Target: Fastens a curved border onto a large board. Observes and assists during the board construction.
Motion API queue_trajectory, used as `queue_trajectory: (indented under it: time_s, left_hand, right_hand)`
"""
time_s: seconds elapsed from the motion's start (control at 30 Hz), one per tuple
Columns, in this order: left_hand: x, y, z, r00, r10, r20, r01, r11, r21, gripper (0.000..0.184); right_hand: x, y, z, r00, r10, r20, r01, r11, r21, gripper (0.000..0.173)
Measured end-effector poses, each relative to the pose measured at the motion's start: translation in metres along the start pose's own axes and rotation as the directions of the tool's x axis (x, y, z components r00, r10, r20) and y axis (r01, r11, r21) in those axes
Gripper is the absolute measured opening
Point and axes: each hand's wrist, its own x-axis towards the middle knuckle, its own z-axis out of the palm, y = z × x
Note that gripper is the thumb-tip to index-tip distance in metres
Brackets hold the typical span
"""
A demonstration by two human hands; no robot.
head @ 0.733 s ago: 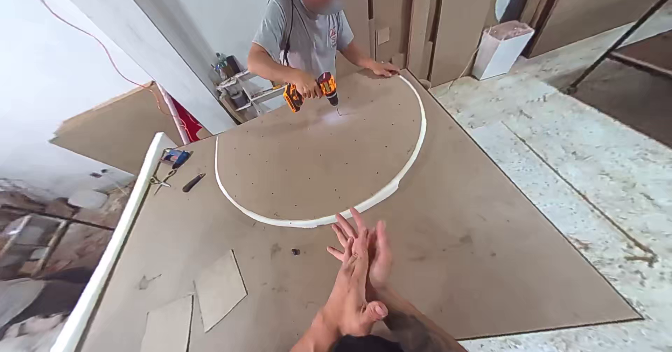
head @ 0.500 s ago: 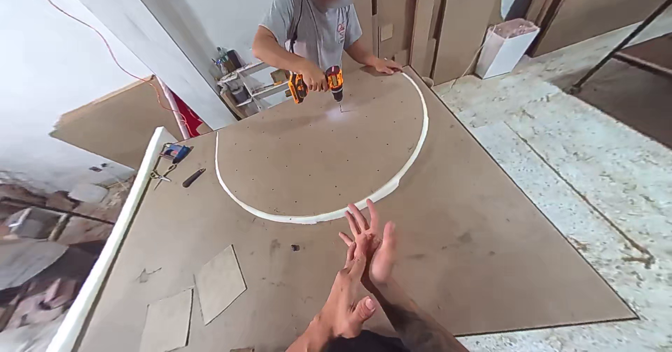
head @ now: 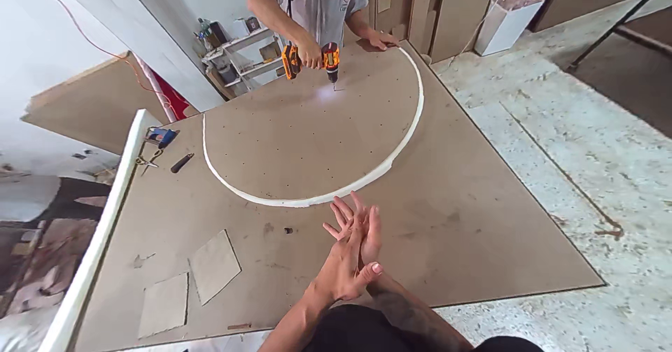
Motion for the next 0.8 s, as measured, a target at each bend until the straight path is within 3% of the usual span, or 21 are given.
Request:
queue_trajectory:
  time_s: [0.07,0.13,0.2,0.37,0.47,0.53,0.63,0.7,0.73,0.8]
  left_hand:
    - [-0.007,-0.048,0.018,0.978,0.205,-0.043,-0.209,0.966,-0.155,0.121]
    - [-0.011,-0.068,0.028,0.949,0.311,-0.054,-0.315,0.922,-0.224,0.111]
    - [-0.016,-0.069,0.029,0.944,0.330,-0.019,-0.326,0.919,-0.221,0.108]
    - [-0.027,-0.070,0.023,0.942,0.335,0.009,-0.326,0.922,-0.207,0.109]
    - [-0.040,-0.079,0.024,0.925,0.357,-0.133,-0.381,0.873,-0.305,0.095]
    - [-0.046,-0.084,0.028,0.895,0.338,-0.290,-0.419,0.861,-0.288,0.082]
    - [-0.030,-0.069,0.016,0.930,0.308,-0.198,-0.341,0.926,-0.161,0.099]
    - [-0.024,-0.055,0.019,0.953,0.235,-0.189,-0.255,0.963,-0.085,0.110]
    - [-0.026,-0.057,0.023,0.960,0.213,-0.180,-0.232,0.968,-0.094,0.111]
    - [-0.032,-0.074,0.030,0.974,0.200,-0.108,-0.225,0.912,-0.343,0.106]
  right_hand:
    - [0.035,0.049,-0.047,0.994,-0.083,0.063,0.077,0.992,0.103,0.082]
    - [0.045,0.055,-0.063,0.998,-0.030,0.053,0.019,0.982,0.189,0.089]
    - [0.047,0.045,-0.070,0.999,0.034,0.037,-0.042,0.974,0.224,0.094]
    - [0.050,0.043,-0.080,0.981,0.117,0.157,-0.157,0.949,0.274,0.103]
    - [0.058,0.033,-0.083,0.978,0.098,0.185,-0.148,0.948,0.280,0.110]
    - [0.060,0.033,-0.082,0.983,-0.003,0.184,-0.039,0.975,0.220,0.106]
    - [0.037,0.046,-0.057,0.971,-0.043,0.237,0.039,0.999,0.024,0.098]
    - [0.028,0.058,-0.040,0.991,0.010,0.134,-0.011,1.000,0.003,0.083]
    - [0.030,0.063,-0.040,0.998,-0.014,0.064,0.015,1.000,-0.014,0.076]
    - [0.043,0.071,-0.054,0.981,-0.187,-0.051,0.177,0.972,-0.154,0.066]
